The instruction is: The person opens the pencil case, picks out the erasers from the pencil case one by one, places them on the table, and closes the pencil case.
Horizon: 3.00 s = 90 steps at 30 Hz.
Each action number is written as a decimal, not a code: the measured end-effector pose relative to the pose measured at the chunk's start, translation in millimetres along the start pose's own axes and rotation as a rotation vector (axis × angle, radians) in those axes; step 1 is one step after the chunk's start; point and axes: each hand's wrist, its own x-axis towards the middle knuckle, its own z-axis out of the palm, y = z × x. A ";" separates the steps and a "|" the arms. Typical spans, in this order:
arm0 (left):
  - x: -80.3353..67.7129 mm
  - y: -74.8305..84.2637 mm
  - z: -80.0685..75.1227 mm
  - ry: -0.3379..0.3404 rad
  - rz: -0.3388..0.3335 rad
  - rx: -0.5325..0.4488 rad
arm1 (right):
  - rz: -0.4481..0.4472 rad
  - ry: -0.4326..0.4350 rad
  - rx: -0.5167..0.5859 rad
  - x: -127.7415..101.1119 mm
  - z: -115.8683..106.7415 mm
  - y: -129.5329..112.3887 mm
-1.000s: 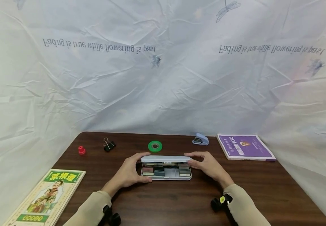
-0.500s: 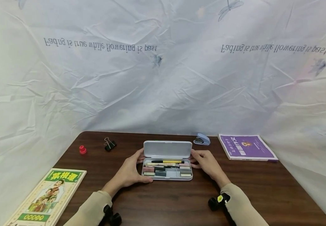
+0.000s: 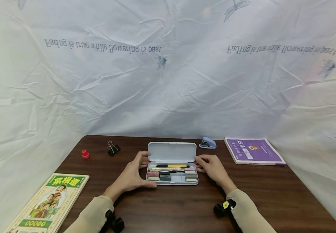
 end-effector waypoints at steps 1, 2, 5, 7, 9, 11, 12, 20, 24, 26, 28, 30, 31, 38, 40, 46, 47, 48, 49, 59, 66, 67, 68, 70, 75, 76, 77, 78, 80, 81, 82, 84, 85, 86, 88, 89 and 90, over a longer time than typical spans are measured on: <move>-0.4 -0.5 -1.2 -0.003 0.011 0.028 | -0.009 -0.002 0.002 0.1 -0.9 -0.1; -0.8 -1.1 -2.3 -0.004 0.022 0.055 | -0.025 0.000 0.001 0.3 -1.9 -0.3; -1.7 -2.2 -4.4 -0.001 0.055 0.125 | -0.117 0.048 -0.056 0.0 -7.5 -4.1; -1.8 -2.2 -5.1 0.000 0.064 0.155 | -0.195 0.090 -0.084 -1.1 -12.7 -10.4; -1.7 -1.9 -5.3 0.003 0.070 0.172 | -0.269 0.124 -0.090 -2.9 -18.4 -19.4; -1.3 -1.9 -5.4 0.006 0.074 0.178 | -0.331 0.120 -0.061 -4.8 -23.3 -29.1; -1.2 -2.0 -5.4 0.007 0.074 0.177 | -0.362 0.106 -0.045 -5.7 -25.0 -33.6; -0.1 -3.1 -5.0 0.010 0.056 0.157 | -0.465 -0.087 -0.110 -5.0 -16.1 -40.6; 0.9 -3.0 -3.8 0.011 0.044 0.155 | -0.429 -0.155 -0.245 -5.9 -8.0 -34.9; 1.1 -2.8 -3.5 0.015 0.033 0.157 | -0.416 -0.183 -0.319 -6.2 -5.1 -33.1; 0.9 -2.4 -3.5 0.014 0.025 0.155 | -0.410 -0.210 -0.383 -6.1 -3.0 -32.1; 0.7 -2.2 -3.5 0.013 0.023 0.153 | -0.414 -0.232 -0.430 -5.9 -1.3 -31.8; 0.6 -2.0 -3.5 0.012 0.024 0.153 | -0.420 -0.241 -0.451 -5.8 -0.7 -32.0; 0.3 -2.8 -3.5 0.013 0.039 0.147 | -0.491 -0.279 -0.561 -5.0 3.1 -36.6; 0.1 -3.1 -3.7 0.014 0.039 0.148 | -0.489 -0.292 -0.569 -4.7 4.2 -38.3; 0.2 -3.7 -3.9 0.018 0.034 0.144 | -0.480 -0.304 -0.587 -3.5 7.9 -39.5; 0.1 -3.8 -4.0 0.019 0.034 0.143 | -0.484 -0.302 -0.589 -3.4 8.2 -39.5; 0.1 -3.9 -4.0 0.019 0.034 0.143 | -0.484 -0.301 -0.591 -3.4 8.4 -39.5; 0.0 -4.1 -4.0 0.019 0.035 0.142 | -0.483 -0.297 -0.594 -3.4 8.4 -39.5; 0.7 -2.6 -4.2 0.017 0.028 0.128 | -0.468 -0.237 -0.510 -4.8 -0.6 -50.3; 0.9 -3.7 -4.1 0.016 0.032 0.137 | -0.482 -0.151 -0.459 -12.2 -26.8 -68.8; 0.8 -3.8 -4.1 0.015 0.034 0.137 | -0.489 -0.135 -0.461 -13.4 -32.1 -70.1; 0.6 -3.9 -4.2 0.016 0.035 0.136 | -0.492 -0.119 -0.460 -14.3 -37.6 -71.1; 0.4 -3.6 -4.4 0.020 0.036 0.135 | -0.502 -0.088 -0.459 -16.5 -49.1 -71.6; 0.5 -2.8 -4.6 0.022 0.041 0.135 | -0.502 0.008 -0.520 -25.9 -80.4 -68.9; 0.6 -2.8 -4.4 0.020 0.042 0.136 | -0.507 0.030 -0.543 -28.5 -86.7 -67.6; 0.7 -2.7 -4.2 0.019 0.044 0.138 | -0.507 0.049 -0.565 -31.2 -92.8 -66.3; 0.8 -2.7 -4.0 0.019 0.046 0.140 | -0.514 0.068 -0.591 -33.8 -98.5 -64.5; 0.6 -2.6 -4.1 0.021 0.047 0.141 | -0.528 0.091 -0.615 -38.9 -109.0 -60.0; 0.4 -2.7 -4.2 0.022 0.047 0.142 | -0.534 0.095 -0.618 -40.8 -113.6 -57.2; 0.2 -2.2 -4.6 0.022 0.044 0.141 | -0.541 0.098 -0.620 -42.8 -118.0 -54.1; -0.1 -2.3 -4.9 0.022 0.044 0.142 | -0.551 0.102 -0.630 -46.2 -125.6 -46.9; -0.3 -2.3 -5.1 0.021 0.044 0.143 | -0.551 0.101 -0.633 -47.3 -128.8 -42.8; -0.4 -2.4 -5.2 0.021 0.042 0.143 | -0.545 0.100 -0.634 -48.1 -131.2 -38.6; -0.3 -2.9 -5.2 0.020 0.042 0.142 | -0.536 0.091 -0.650 -48.5 -135.2 -29.3; -0.1 -3.1 -5.2 0.020 0.043 0.141 | -0.526 0.088 -0.659 -48.7 -136.4 -24.8; 0.1 -3.3 -5.1 0.020 0.043 0.140 | -0.514 0.083 -0.663 -48.5 -137.2 -20.3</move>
